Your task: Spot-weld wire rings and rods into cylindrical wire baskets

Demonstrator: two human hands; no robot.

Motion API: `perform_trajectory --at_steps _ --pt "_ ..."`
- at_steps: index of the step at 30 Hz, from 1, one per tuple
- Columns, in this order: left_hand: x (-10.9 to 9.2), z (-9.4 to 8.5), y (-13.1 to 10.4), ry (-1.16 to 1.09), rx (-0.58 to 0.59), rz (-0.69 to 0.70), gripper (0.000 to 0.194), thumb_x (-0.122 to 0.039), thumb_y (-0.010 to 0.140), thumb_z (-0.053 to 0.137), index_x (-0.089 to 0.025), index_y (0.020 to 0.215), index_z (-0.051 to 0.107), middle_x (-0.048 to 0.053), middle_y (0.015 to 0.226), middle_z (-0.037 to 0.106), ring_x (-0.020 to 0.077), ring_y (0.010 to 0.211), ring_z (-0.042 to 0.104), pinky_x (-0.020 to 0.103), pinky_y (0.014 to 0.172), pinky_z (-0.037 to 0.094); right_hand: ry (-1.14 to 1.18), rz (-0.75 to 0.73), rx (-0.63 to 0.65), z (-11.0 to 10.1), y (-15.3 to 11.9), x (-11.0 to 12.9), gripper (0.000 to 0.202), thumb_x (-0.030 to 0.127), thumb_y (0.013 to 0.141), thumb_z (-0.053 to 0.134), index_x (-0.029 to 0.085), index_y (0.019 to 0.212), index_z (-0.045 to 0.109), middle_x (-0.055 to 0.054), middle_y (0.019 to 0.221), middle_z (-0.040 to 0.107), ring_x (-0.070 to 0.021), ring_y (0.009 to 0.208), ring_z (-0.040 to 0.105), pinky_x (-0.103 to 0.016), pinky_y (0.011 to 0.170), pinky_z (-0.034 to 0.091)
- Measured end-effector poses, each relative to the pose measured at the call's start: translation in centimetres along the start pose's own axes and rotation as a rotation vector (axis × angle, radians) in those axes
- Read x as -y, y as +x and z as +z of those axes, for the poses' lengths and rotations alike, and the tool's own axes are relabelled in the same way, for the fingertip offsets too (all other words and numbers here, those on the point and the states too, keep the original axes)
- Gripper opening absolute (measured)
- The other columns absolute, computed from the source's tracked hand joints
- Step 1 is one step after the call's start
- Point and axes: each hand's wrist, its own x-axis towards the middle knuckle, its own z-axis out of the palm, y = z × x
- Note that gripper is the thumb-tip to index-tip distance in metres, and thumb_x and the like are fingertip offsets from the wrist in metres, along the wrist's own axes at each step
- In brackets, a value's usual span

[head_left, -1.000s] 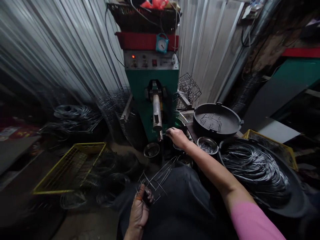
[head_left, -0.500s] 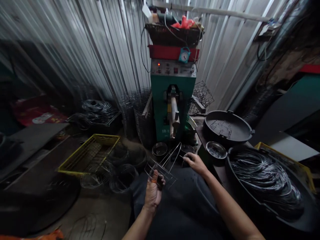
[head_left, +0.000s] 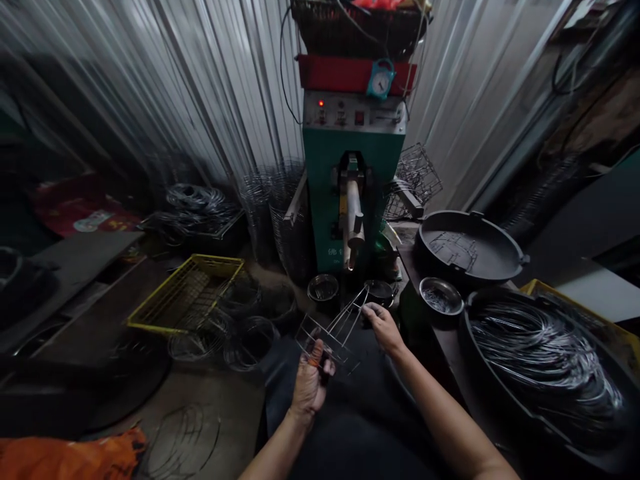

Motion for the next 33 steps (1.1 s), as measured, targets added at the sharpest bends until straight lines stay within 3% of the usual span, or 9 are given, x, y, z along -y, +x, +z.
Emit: perform_trajectory --at_steps 11,20,24,33 --pt "-1.1 0.6 2.4 0.022 -0.025 -0.048 0.033 -0.031 0.057 0.074 -0.016 0.073 0.050 -0.004 0.059 0.057 -0.0013 0.031 0.030 0.013 0.032 0.023 0.201 0.016 0.035 0.0 2.9 0.0 0.028 0.043 0.073 0.057 0.016 0.066 0.055 0.003 0.057 0.047 -0.0082 0.052 0.042 -0.021 0.051 0.035" --pt "-1.7 1.7 4.8 0.027 -0.032 -0.057 0.032 -0.033 0.058 0.074 -0.015 0.076 0.053 -0.003 0.059 0.058 -0.0030 0.029 0.027 0.012 0.031 0.019 0.311 0.057 0.000 0.6 5.3 0.0 0.027 0.043 0.069 0.061 0.016 0.064 0.057 0.003 0.058 0.049 -0.0076 0.052 0.043 -0.020 0.050 0.034" --pt "-1.9 2.3 5.7 0.034 -0.014 -0.051 0.035 -0.032 0.061 0.072 -0.017 0.089 0.056 -0.004 0.059 0.057 -0.0030 0.029 0.026 0.012 0.031 0.018 0.324 0.040 -0.021 0.6 6.3 0.0 0.025 0.040 0.071 0.060 0.016 0.066 0.056 0.003 0.058 0.049 -0.0069 0.052 0.043 -0.020 0.050 0.034" --pt "-2.3 3.7 6.7 0.003 -0.003 -0.044 0.037 -0.029 0.060 0.073 -0.018 0.091 0.057 -0.004 0.058 0.057 -0.0026 0.029 0.026 0.012 0.031 0.017 0.420 0.051 -0.042 0.6 8.1 0.4 0.024 0.038 0.067 0.064 0.016 0.064 0.055 0.004 0.057 0.050 -0.0060 0.050 0.043 -0.019 0.048 0.034"
